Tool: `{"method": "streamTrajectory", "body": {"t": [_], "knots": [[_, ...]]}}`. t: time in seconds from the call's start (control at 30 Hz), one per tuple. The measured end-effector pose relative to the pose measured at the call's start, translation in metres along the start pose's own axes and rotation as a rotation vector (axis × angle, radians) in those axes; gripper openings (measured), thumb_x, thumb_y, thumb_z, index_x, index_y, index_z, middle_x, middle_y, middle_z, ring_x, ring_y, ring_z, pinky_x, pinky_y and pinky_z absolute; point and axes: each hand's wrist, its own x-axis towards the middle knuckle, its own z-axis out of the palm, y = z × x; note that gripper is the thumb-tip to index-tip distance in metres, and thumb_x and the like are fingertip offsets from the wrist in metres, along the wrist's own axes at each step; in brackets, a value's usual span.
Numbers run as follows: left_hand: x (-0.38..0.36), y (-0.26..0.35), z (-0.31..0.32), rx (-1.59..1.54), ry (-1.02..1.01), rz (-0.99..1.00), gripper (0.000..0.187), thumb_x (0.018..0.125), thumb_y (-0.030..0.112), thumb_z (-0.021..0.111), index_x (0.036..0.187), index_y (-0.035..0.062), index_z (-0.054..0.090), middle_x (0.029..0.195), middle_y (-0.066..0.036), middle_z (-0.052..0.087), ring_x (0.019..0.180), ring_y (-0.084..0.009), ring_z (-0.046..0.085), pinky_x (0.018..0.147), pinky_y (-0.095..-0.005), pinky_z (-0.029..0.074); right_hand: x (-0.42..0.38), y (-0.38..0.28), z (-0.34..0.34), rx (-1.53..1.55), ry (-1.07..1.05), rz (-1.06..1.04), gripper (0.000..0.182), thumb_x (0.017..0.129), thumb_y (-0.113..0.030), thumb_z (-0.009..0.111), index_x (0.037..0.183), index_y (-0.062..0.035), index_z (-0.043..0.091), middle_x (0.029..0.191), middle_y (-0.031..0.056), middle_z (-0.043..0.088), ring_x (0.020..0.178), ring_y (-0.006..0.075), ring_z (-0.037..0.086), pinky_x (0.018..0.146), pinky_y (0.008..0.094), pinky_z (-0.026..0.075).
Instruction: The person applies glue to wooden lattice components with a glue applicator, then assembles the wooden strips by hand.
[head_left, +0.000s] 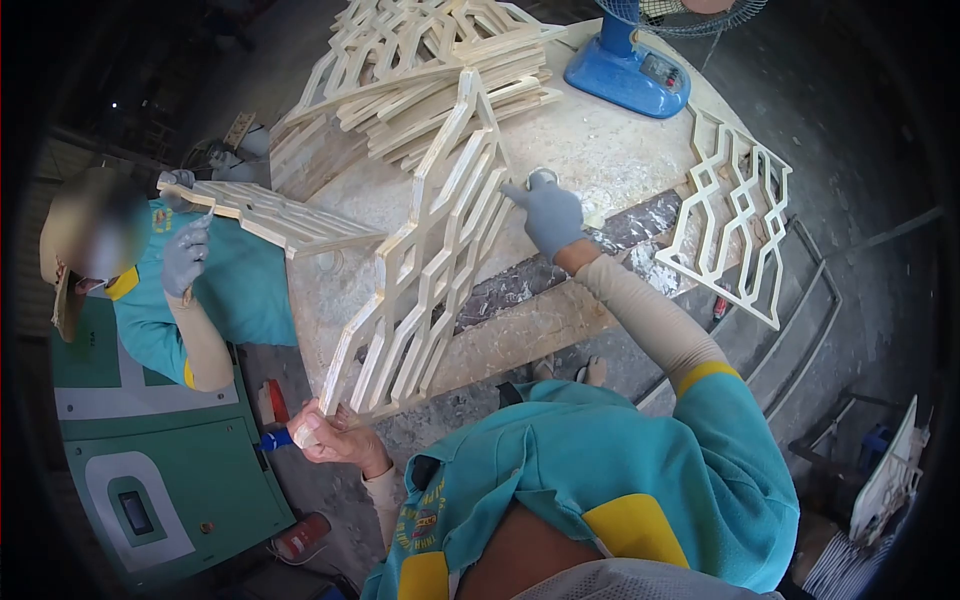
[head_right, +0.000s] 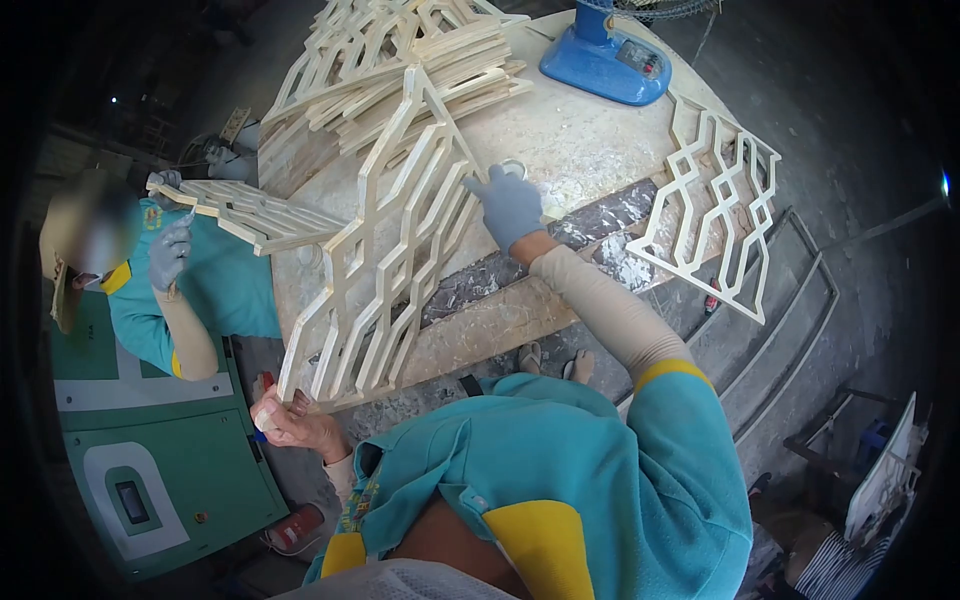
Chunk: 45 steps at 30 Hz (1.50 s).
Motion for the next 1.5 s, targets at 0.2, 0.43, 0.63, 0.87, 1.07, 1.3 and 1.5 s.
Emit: {"method": "streamTrajectory", "body": {"t": [0.2, 0.43, 0.63, 0.87, 1.07, 1.3, 1.5], "knots": [[-0.002, 0.000, 0.001, 0.017, 0.032, -0.005, 0.033, 0.091, 0.034, 0.060, 0.084, 0.0013, 0.056, 0.068, -0.008, 0.058, 0.050, -0.0078, 0.042, 0.044, -0.0208, 0.032, -0.014, -0.015, -0.007, -0.030, -0.129, -0.123, 0.048, 0.082, -0.003, 0.055, 0.120, -0.0315, 0.066, 0.095, 0.0114, 0.059, 0.077, 0.0298, 0.066, 0.062, 0.0414, 0.054], [0.000, -0.007, -0.002, 0.061, 0.053, 0.083, 0.033, 0.090, 0.032, 0.060, 0.084, 0.0001, 0.057, 0.066, -0.006, 0.056, 0.050, -0.0067, 0.039, 0.044, -0.0202, 0.031, -0.026, -0.026, -0.008, -0.016, -0.098, -0.129, 0.051, 0.078, -0.001, 0.059, 0.121, -0.0270, 0.064, 0.098, 0.0102, 0.057, 0.080, 0.0289, 0.065, 0.064, 0.0409, 0.053], [-0.001, -0.006, 0.000, 0.045, 0.066, 0.072, 0.033, 0.089, 0.031, 0.060, 0.085, -0.0012, 0.059, 0.064, -0.004, 0.054, 0.049, -0.0061, 0.037, 0.043, -0.0200, 0.030, -0.037, -0.029, -0.019, 0.056, -0.193, -0.183, 0.048, 0.077, -0.003, 0.061, 0.121, -0.0224, 0.059, 0.098, 0.0106, 0.056, 0.084, 0.0280, 0.064, 0.064, 0.0409, 0.053], [-0.005, -0.008, -0.014, 0.157, 0.009, 0.015, 0.035, 0.089, 0.029, 0.056, 0.085, -0.0051, 0.060, 0.076, -0.012, 0.060, 0.073, -0.0219, 0.056, 0.080, -0.0363, 0.045, -0.053, -0.042, -0.027, -0.020, -0.235, -0.179, 0.051, 0.074, -0.004, 0.064, 0.121, -0.0237, 0.061, 0.098, 0.0097, 0.056, 0.082, 0.0277, 0.064, 0.065, 0.0406, 0.053], [-0.006, -0.003, -0.011, 0.173, 0.018, 0.002, 0.034, 0.089, 0.028, 0.055, 0.084, -0.0053, 0.060, 0.076, -0.013, 0.062, 0.071, -0.0227, 0.057, 0.075, -0.0359, 0.046, -0.049, -0.036, -0.005, -0.005, -0.041, -0.146, 0.048, 0.078, -0.006, 0.063, 0.120, -0.0280, 0.064, 0.091, 0.0086, 0.056, 0.079, 0.0273, 0.064, 0.062, 0.0392, 0.052], [-0.007, -0.006, -0.011, 0.143, 0.003, -0.010, 0.035, 0.089, 0.029, 0.055, 0.085, -0.0054, 0.060, 0.075, -0.013, 0.061, 0.070, -0.0221, 0.057, 0.071, -0.0349, 0.046, -0.057, -0.037, -0.025, 0.154, -0.204, -0.038, 0.044, 0.080, -0.005, 0.059, 0.118, -0.0253, 0.065, 0.093, 0.0107, 0.057, 0.080, 0.0289, 0.065, 0.064, 0.0403, 0.052], [-0.004, -0.006, -0.004, 0.068, 0.003, 0.110, 0.033, 0.091, 0.031, 0.058, 0.090, -0.0019, 0.059, 0.074, -0.008, 0.059, 0.053, -0.0082, 0.045, 0.045, -0.0199, 0.034, -0.045, -0.032, -0.018, 0.050, -0.301, -0.055, 0.038, 0.081, -0.009, 0.061, 0.114, -0.0270, 0.070, 0.098, 0.0129, 0.059, 0.084, 0.0304, 0.065, 0.068, 0.0402, 0.053]]}}
